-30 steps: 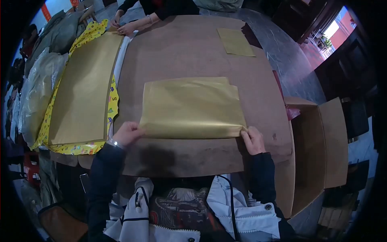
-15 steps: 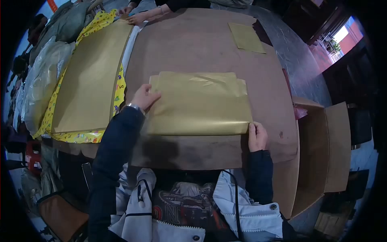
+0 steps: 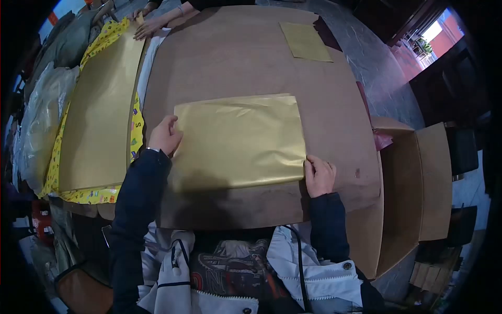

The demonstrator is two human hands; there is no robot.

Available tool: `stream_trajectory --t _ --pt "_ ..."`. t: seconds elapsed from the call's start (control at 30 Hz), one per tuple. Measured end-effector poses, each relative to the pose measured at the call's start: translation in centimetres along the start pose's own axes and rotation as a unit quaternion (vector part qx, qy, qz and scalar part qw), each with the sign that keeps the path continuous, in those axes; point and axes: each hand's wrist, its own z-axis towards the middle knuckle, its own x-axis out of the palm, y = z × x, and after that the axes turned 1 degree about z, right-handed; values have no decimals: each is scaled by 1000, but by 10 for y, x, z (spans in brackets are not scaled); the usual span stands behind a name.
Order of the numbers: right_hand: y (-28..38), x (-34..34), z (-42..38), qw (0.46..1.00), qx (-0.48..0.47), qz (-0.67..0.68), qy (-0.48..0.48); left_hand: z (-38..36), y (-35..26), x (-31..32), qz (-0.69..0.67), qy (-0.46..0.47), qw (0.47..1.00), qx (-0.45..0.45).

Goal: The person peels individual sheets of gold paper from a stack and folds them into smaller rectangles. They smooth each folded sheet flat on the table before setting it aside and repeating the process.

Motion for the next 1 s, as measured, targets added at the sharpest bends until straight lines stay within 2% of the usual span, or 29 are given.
stream_trajectory --t 0.13,0.17,0.2,0.27,0.3,0.4,0.53,0.67,0.73,0.8,0.83,0.9,0.93,0.97,1.0 --pt "5 -1 3 1000 -9 -9 -6 5 -2 -2 11 -37 999 38" --pt "2 2 4 998 -46 -4 -42 9 4 0 8 -45 998 49" --pt "0 3 5 998 -53 3 -36 13 6 -1 -14 -16 1000 21" --pt "-3 5 6 999 -22 -28 -8 17 4 -6 11 -5 1000 23" --pt "0 4 7 1000 -3 -14 0 16 -3 -10 -33 28 999 -28" --pt "8 -3 12 999 35 -23 32 20 0 -11 -54 33 998 -18" --pt "5 0 13 998 32 -42 32 18 0 -11 -68 31 997 -35" --pt "8 0 16 998 29 -47 36 17 -3 -14 -37 26 999 -9" --pt "9 0 15 997 32 -53 36 14 -3 -15 -75 38 996 -37" --pt "8 -2 15 998 3 -46 30 17 4 -10 -12 8 1000 9" --pt "6 -2 14 997 20 -49 57 21 6 -5 15 -5 999 38" --pt "9 -2 15 997 -13 -70 42 32 22 0 69 8 994 86" --pt "10 -3 16 997 -8 -62 48 30 -3 -17 123 75 989 32" --pt "11 -5 16 997 -3 -67 45 29 -15 -20 120 78 989 38" --pt "11 -5 16 996 1 -70 53 28 -23 -21 155 29 983 95"
